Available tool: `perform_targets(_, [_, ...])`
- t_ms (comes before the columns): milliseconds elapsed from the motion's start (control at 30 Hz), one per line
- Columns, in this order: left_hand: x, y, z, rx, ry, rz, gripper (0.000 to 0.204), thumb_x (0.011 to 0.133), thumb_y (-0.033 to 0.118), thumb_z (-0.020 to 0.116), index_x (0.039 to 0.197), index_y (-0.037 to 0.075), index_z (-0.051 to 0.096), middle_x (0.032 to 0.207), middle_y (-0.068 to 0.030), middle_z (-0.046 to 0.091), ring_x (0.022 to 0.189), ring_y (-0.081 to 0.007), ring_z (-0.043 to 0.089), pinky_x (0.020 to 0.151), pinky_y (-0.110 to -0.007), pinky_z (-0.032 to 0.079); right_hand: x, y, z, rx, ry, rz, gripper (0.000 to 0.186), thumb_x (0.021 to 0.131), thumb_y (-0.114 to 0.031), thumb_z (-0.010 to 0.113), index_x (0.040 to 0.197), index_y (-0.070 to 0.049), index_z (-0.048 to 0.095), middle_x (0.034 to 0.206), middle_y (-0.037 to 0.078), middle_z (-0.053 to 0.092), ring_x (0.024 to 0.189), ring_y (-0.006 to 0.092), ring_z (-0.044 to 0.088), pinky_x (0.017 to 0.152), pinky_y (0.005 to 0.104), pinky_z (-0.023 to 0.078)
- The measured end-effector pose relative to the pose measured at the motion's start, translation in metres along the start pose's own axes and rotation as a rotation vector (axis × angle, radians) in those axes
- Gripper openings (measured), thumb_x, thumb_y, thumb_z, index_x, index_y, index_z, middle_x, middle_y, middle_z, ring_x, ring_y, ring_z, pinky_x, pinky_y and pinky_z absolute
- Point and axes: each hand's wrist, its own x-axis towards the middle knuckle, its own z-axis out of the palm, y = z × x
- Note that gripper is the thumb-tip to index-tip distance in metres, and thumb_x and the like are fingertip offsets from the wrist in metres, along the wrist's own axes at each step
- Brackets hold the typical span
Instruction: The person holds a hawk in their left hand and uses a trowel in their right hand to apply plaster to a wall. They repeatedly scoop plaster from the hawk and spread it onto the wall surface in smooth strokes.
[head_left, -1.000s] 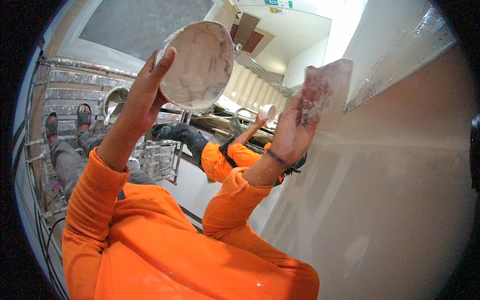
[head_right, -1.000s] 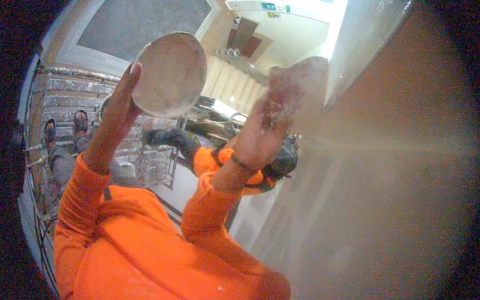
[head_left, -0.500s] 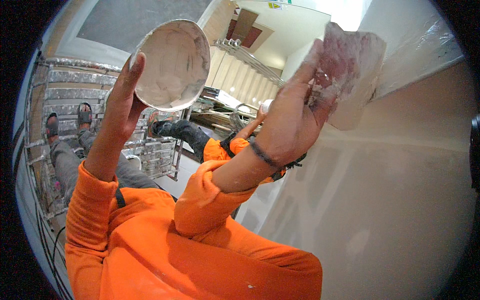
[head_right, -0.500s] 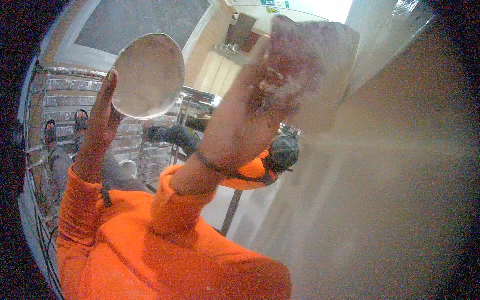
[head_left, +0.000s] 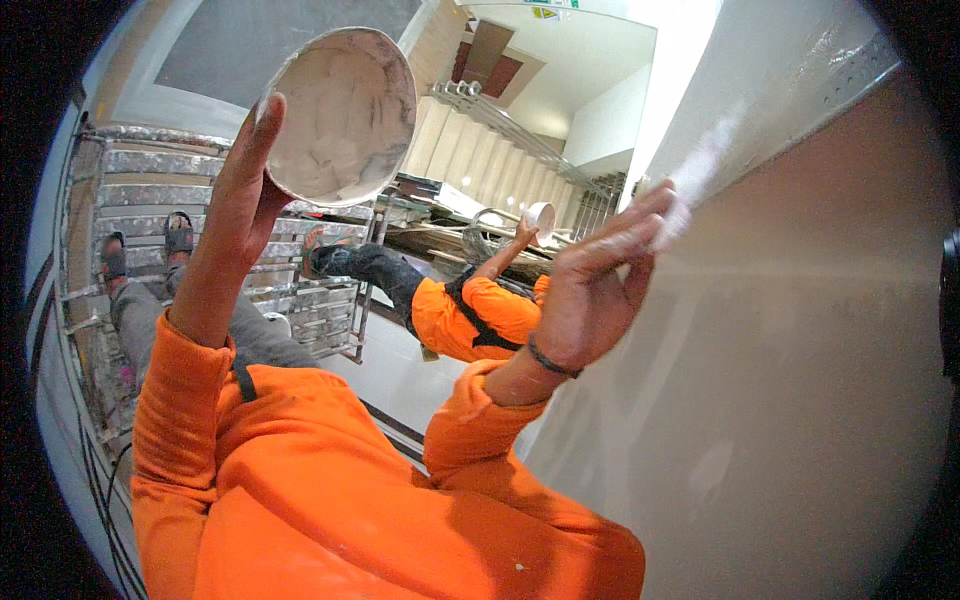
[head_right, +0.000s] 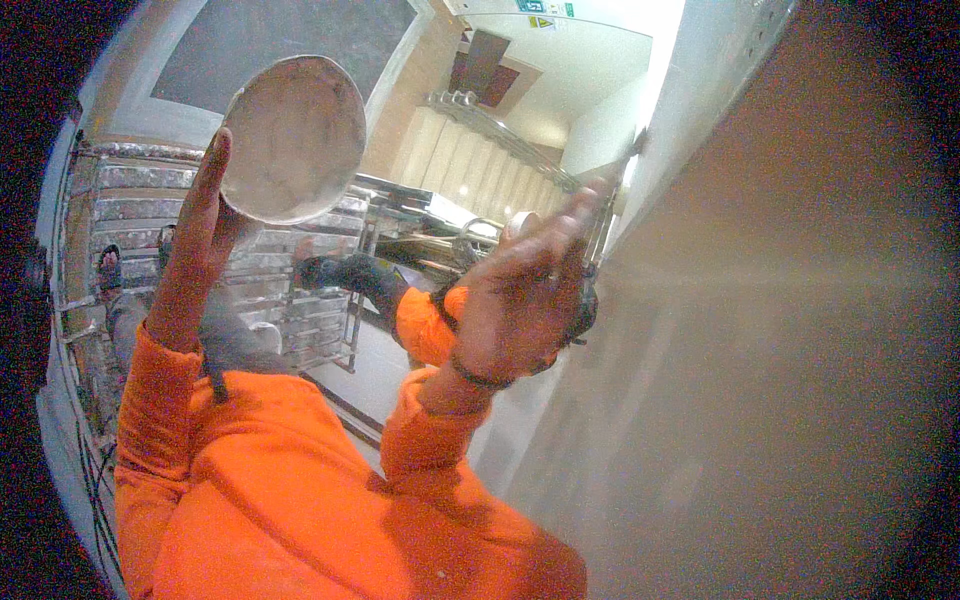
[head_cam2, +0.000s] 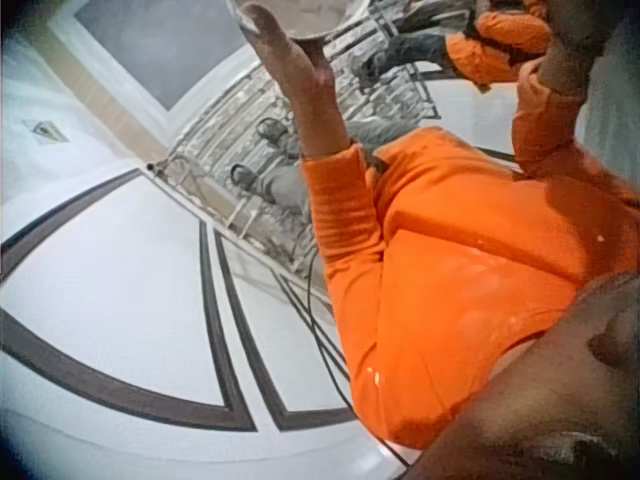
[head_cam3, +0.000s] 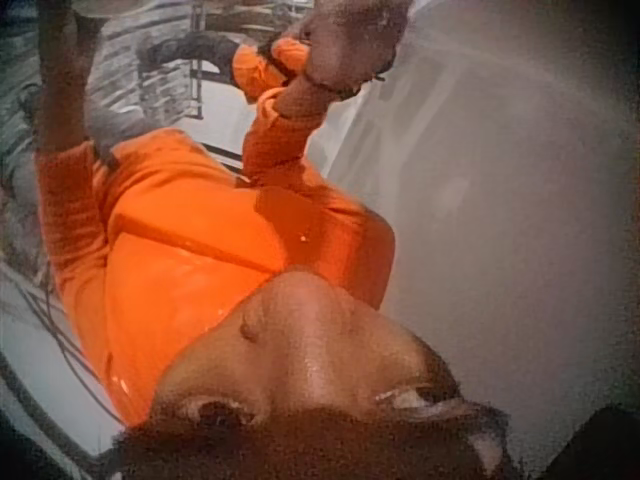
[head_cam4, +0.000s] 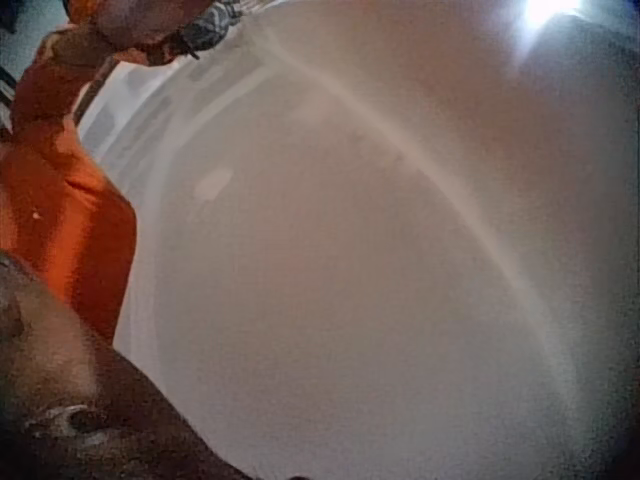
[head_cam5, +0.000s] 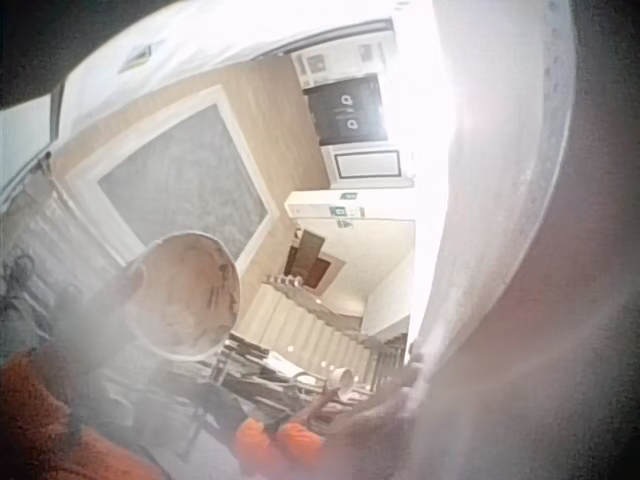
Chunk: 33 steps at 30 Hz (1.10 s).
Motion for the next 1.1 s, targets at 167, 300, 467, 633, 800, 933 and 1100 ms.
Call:
perform_targets(167, [0.009, -0.014, -0.01, -0.037, -0.109, -0.037, 0.075, 0.086, 0.055, 0.06, 0.139, 0.008, 0.036, 0.128, -0.0115, 0.051, 0.113, -0.0245, 0.058, 0.085, -0.036, 0.056, -0.024, -0.016, 0.025, 0.121, -0.035, -0.067, 0.047, 0.088, -0.001, 0.049, 0.135, -0.005, 0.047, 0.136, 0.015, 0.05, 0.122, 0.0327, 0.052, 0.099, 0.0487, 0.047])
perform_targets(300, [-0.004, -0.008, -0.006, 0.093, -0.131, 0.074, 0.074, 0.086, 0.056, 0.059, 0.139, 0.009, 0.036, 0.128, -0.0119, 0.05, 0.113, -0.0248, 0.059, 0.083, -0.036, 0.057, -0.04, -0.038, -0.007, 0.012, -0.06, -0.126, 0.045, 0.086, 0.001, 0.049, 0.131, -0.003, 0.051, 0.134, 0.015, 0.053, 0.12, 0.0292, 0.054, 0.101, 0.0469, 0.046])
perform_targets(467, [-0.004, -0.008, -0.005, 0.002, -0.081, -0.052, 0.076, 0.086, 0.055, 0.06, 0.14, 0.008, 0.035, 0.13, -0.0126, 0.049, 0.114, -0.0254, 0.058, 0.084, -0.037, 0.057, -0.017, -0.058, -0.042, -0.373, 0.206, -0.438, 0.027, 0.085, -0.005, 0.054, 0.11, 0.002, 0.06, 0.107, 0.014, 0.065, 0.095, 0.0229, 0.062, 0.089, 0.0375, 0.048])
perform_targets(633, [-0.002, -0.012, -0.017, -0.019, -0.011, -0.086, 0.074, 0.087, 0.053, 0.06, 0.141, 0.009, 0.035, 0.133, -0.0108, 0.048, 0.117, -0.0248, 0.055, 0.089, -0.038, 0.053, -0.003, -0.045, -0.075, -0.152, -0.006, -0.083, 0.021, 0.084, -0.009, 0.058, 0.102, 0.001, 0.062, 0.102, 0.013, 0.066, 0.096, 0.0234, 0.061, 0.089, 0.0382, 0.047])
perform_targets(800, [0.001, -0.01, -0.021, -0.044, -0.003, -0.139, 0.069, 0.089, 0.049, 0.06, 0.142, 0.01, 0.038, 0.137, -0.0065, 0.047, 0.124, -0.0223, 0.049, 0.099, -0.037, 0.045, 0.01, -0.027, -0.075, -0.348, 0.229, -0.249, 0.022, 0.083, -0.002, 0.055, 0.104, 0.004, 0.06, 0.107, 0.015, 0.064, 0.103, 0.0243, 0.06, 0.089, 0.0359, 0.049])
perform_targets(933, [0.0, -0.008, -0.017, -0.019, -0.008, -0.09, 0.07, 0.089, 0.05, 0.059, 0.141, 0.01, 0.037, 0.136, -0.0084, 0.047, 0.122, -0.0234, 0.05, 0.097, -0.038, 0.047, 0.029, -0.036, -0.057, -0.161, 0.263, -0.249, 0.023, 0.086, -0.001, 0.051, 0.106, 0.005, 0.06, 0.11, 0.017, 0.064, 0.103, 0.0261, 0.062, 0.087, 0.0377, 0.052])
perform_targets(1100, [-0.002, -0.007, -0.007, 0.023, -0.053, -0.046, 0.074, 0.087, 0.055, 0.059, 0.141, 0.01, 0.034, 0.132, -0.0114, 0.046, 0.118, -0.0253, 0.054, 0.089, -0.038, 0.053, 0.024, -0.034, -0.015, -0.038, 0.1, -0.123, 0.037, 0.087, 0.001, 0.05, 0.123, 0.004, 0.052, 0.116, 0.017, 0.06, 0.091, 0.0188, 0.06, 0.078, 0.0294, 0.051])
